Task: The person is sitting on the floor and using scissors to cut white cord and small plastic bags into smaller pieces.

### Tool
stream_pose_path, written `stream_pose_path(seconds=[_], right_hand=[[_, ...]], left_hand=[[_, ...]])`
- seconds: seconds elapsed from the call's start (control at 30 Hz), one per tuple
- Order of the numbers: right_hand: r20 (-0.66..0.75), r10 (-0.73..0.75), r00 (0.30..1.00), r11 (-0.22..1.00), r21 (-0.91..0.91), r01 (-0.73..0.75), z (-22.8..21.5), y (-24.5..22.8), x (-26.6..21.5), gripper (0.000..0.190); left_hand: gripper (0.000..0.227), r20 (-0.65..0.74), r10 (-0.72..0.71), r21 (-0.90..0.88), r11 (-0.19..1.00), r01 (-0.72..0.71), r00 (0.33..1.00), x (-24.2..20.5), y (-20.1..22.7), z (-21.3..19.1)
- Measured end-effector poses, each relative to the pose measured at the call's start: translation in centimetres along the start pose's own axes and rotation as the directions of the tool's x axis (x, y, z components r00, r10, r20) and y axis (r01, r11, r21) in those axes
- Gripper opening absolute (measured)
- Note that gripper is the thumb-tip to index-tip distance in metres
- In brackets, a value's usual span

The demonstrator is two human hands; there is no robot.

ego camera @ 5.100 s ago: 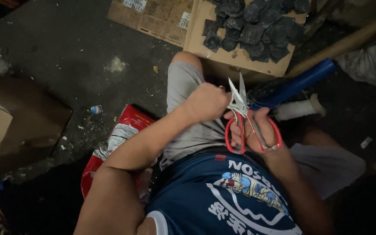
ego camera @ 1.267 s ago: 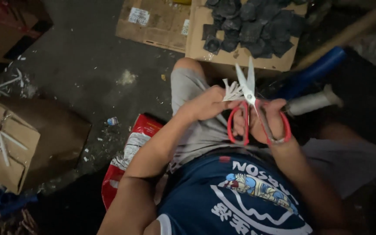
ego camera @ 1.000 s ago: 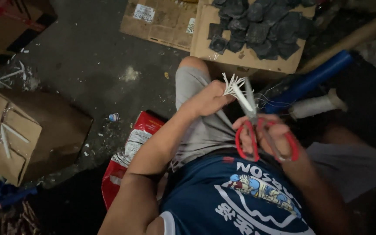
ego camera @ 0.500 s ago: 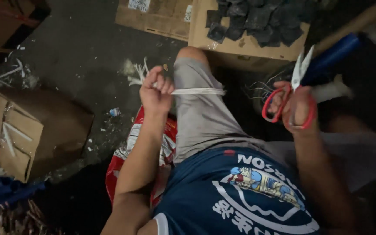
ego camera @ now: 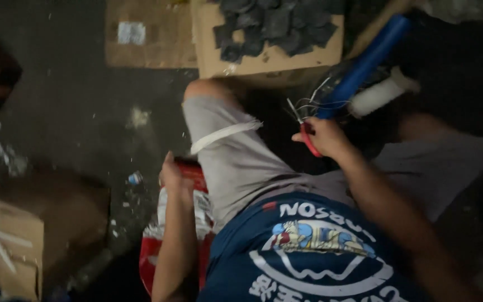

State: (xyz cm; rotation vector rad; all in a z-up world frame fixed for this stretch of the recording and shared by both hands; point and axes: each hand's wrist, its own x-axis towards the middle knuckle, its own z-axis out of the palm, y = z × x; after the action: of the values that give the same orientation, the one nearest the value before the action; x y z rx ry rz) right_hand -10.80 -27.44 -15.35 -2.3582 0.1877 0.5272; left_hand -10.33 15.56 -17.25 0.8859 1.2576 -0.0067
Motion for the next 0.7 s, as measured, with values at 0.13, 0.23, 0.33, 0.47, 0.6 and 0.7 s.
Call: stream_pose_path(seconds=[0.13, 0.23, 0.33, 0.47, 0.6, 0.7], right_hand=[[-0.048, 0.114, 0.992, 0.989, 0.102, -0.109, 0.8, 0.8, 1.1, 0.068], [-0.076, 0.144, 0.987, 0.965, 0.230, -0.124, 1.1, 1.6, 1.8, 0.068], [-0.072, 0.123, 0.990, 0.964, 0.246, -0.102, 1.3, 2.2, 1.9, 0.066], [-0.071, 0.102, 0.992, 0.957, 0.278, -0.078, 0.1, 2.1, 1.6, 0.051], [-0.020, 0.202, 0.979, 0.913, 0.367, -0.181, -5.7, 3.2, 1.2, 0.055], [0.248, 0.247, 0.937, 0.968, -0.020, -0.250, -9.8, 3.7, 1.9, 0.029]], left_hand=[[0.065, 0.067, 0.651, 0.340, 0.698, -0.631, 0.756, -2.9, 2.5, 1.4], [0.049, 0.284, 0.691, 0.367, 0.562, -0.741, 0.665, -4.4, 5.4, 5.6], [0.034, 0.549, 0.591, 0.390, 0.445, -0.806, 0.591, -7.9, 7.1, 11.7], [0.045, 0.800, 0.277, 0.600, -0.351, -0.719, 0.533, 2.1, 5.9, 16.9], [0.036, 0.841, 0.221, 0.517, -0.595, -0.615, 0.494, -4.8, 4.4, 19.5], [0.028, 0.886, 0.257, 0.462, -0.559, -0.688, 0.386, -7.6, 4.6, 20.7]])
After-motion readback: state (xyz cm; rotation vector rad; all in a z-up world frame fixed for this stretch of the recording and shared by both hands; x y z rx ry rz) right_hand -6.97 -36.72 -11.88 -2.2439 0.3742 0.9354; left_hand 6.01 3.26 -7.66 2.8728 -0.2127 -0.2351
